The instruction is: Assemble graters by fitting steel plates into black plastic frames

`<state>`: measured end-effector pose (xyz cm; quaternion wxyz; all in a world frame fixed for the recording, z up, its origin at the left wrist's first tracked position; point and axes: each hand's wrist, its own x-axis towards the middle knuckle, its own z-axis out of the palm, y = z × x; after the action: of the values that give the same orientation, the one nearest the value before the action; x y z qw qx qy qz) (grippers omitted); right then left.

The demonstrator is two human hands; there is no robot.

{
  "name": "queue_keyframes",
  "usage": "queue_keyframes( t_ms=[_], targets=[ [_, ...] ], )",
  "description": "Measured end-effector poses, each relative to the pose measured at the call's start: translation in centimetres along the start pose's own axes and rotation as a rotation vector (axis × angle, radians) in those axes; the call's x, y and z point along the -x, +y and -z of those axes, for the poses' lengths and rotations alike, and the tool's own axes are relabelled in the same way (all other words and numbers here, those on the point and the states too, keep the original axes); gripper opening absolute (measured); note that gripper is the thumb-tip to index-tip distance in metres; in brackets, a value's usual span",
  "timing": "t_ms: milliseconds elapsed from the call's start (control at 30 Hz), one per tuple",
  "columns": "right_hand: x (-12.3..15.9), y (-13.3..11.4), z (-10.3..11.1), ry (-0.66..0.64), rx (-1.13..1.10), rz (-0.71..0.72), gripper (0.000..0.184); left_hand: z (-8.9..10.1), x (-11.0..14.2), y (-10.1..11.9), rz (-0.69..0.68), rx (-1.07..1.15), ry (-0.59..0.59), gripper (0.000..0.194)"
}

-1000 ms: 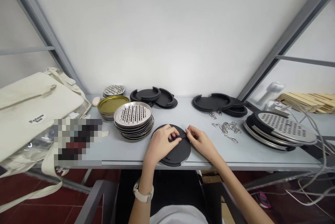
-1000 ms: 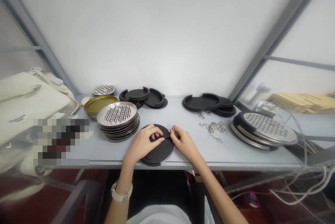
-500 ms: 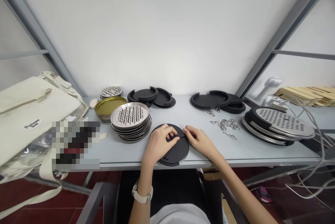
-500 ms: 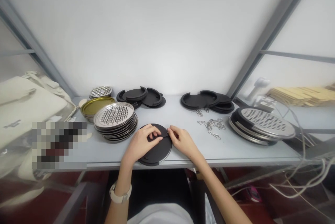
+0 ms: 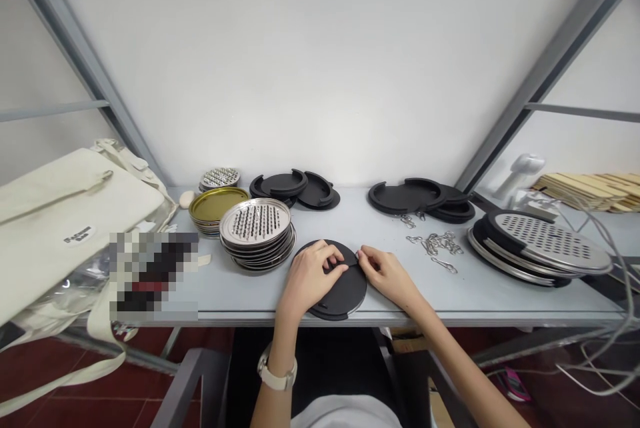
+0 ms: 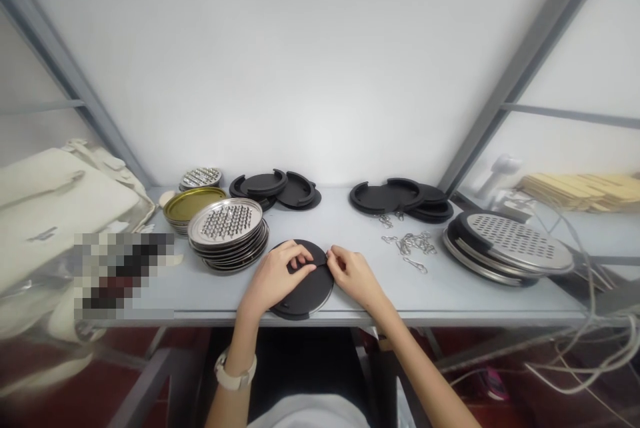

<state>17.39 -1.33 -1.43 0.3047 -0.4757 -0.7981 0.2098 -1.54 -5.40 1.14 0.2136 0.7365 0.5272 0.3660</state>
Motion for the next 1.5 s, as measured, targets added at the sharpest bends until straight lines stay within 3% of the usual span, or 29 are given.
queue_keyframes(
  t_ms=[1500],
  targets=[
    [0.03,0.21,-0.20,-0.029,-0.001,-0.004,0.026,0.26,0.02,-0.36,-0.009,0.044,-0.023,0.005]
  ],
)
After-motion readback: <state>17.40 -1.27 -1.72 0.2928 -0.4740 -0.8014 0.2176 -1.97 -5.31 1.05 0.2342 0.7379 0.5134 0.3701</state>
